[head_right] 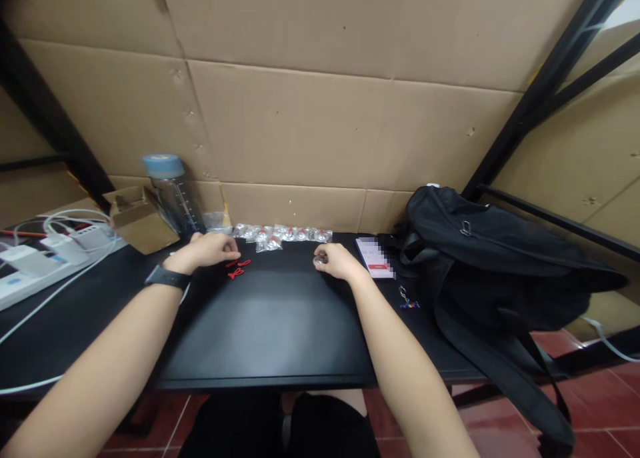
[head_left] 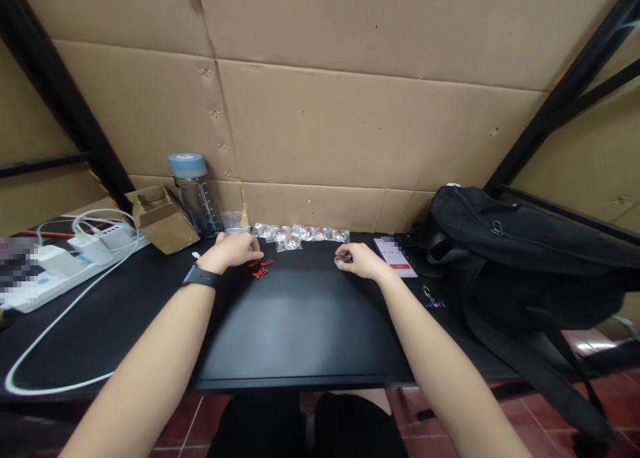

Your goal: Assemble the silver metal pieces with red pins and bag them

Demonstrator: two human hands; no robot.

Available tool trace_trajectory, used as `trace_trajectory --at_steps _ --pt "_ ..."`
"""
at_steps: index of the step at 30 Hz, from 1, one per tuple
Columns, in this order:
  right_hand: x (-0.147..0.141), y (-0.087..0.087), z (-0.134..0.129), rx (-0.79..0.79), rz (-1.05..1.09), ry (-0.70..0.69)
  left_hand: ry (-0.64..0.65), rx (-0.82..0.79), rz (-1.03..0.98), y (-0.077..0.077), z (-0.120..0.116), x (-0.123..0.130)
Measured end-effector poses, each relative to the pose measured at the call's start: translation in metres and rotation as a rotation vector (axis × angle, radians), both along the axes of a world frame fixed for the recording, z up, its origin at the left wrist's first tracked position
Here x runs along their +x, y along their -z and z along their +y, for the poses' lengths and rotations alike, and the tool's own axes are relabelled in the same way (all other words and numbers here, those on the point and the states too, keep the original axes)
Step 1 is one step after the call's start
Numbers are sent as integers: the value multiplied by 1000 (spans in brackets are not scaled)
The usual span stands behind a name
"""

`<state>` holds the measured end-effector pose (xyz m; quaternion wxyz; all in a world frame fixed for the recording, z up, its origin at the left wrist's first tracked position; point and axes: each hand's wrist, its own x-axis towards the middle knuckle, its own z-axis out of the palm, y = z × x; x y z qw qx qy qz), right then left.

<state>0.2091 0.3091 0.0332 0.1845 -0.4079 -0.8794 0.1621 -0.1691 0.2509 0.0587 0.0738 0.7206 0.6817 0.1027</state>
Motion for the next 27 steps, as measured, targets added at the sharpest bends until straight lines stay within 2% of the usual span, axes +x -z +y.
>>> trace_trajectory --at_steps 2,4,8,11,14,19,22,27 --pt "0 0 0 10 17 12 62 -97 -70 3 0 -13" --pt "0 0 0 11 47 24 95 -124 -98 8 1 -19" --pt "-3 -3 -2 2 149 16 65 -82 -40 9 0 -11" --pt "-10 -7 -7 12 269 -29 77 97 -56 1 -4 10" --pt "-22 -10 -17 5 422 -73 195 254 -230 -8 -12 42" --pt "-41 -13 -37 -202 712 -105 292 380 -535 -7 -23 94" --pt "-49 -16 -45 -277 845 -136 304 403 -639 -2 -27 110" --pt "-56 -18 -53 -316 914 -182 313 456 -638 2 -29 120"
